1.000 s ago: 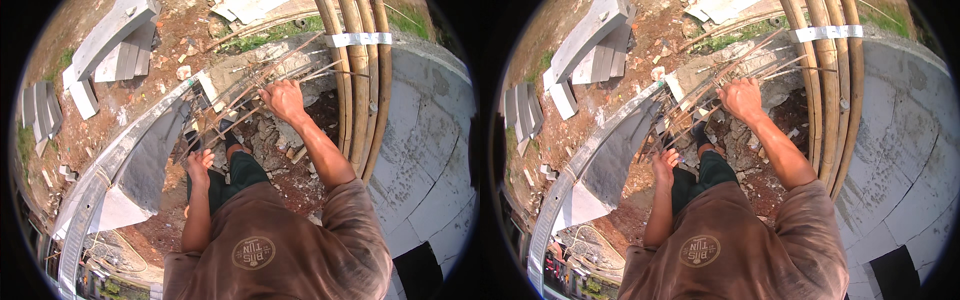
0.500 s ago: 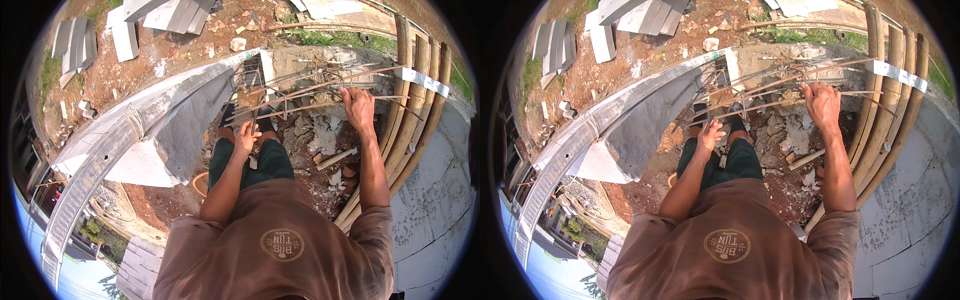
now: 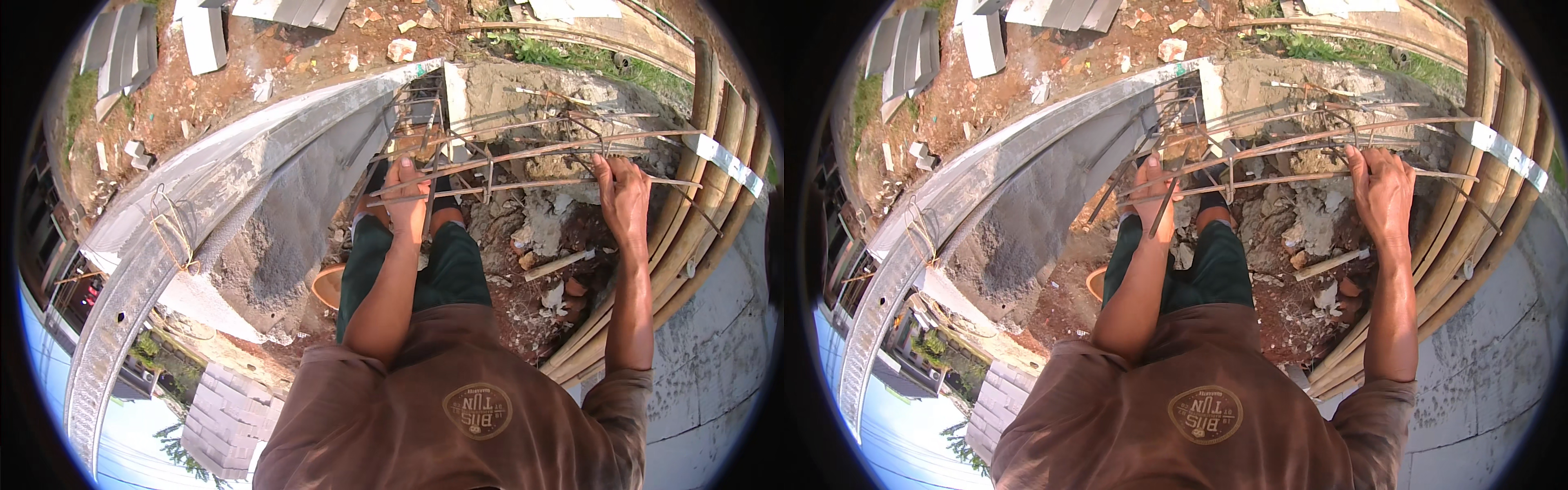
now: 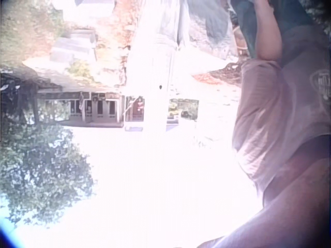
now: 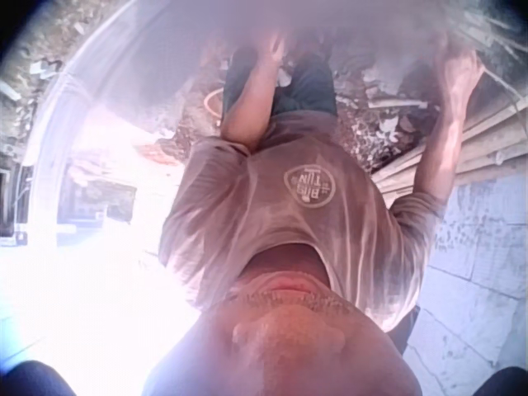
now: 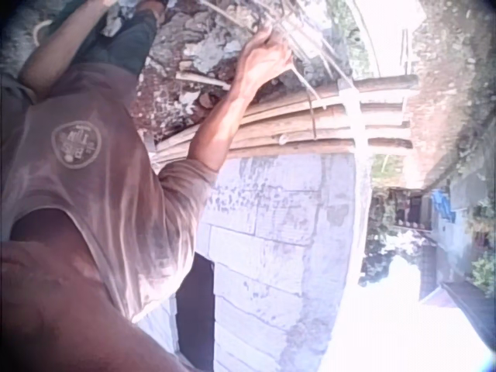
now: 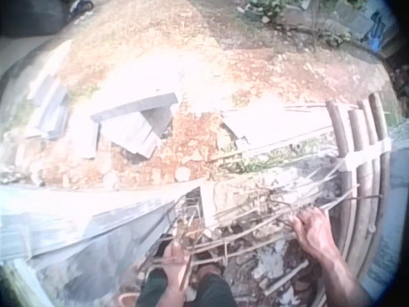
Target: The person assembles a rebar cage by hand, bending and twisting metal rods together to form a grid structure. They then use a metal bar to tap and adjust the cage's shape before placing it against a concrete wall.
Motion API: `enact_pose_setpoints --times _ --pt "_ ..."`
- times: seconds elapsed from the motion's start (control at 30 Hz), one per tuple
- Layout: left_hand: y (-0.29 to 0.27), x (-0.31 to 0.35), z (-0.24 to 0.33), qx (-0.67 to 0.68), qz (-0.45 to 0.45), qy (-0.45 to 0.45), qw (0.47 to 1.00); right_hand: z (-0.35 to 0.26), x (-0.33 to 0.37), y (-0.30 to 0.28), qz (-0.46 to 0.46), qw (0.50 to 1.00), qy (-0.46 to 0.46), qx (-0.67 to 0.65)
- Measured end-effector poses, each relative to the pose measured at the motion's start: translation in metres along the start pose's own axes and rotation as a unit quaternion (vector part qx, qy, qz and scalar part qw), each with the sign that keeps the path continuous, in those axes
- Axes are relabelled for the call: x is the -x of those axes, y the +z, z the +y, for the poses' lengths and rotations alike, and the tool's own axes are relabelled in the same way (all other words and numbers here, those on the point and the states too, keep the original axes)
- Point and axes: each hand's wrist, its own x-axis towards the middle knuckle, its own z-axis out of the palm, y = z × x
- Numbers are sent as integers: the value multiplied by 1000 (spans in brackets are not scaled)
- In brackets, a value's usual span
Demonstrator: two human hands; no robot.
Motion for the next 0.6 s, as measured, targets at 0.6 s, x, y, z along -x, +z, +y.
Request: enact_pose_setpoints --times 0.6 --pt "9 -33 -10 203 -52 -145 967 -21 -10 10 5 994 78 -71"
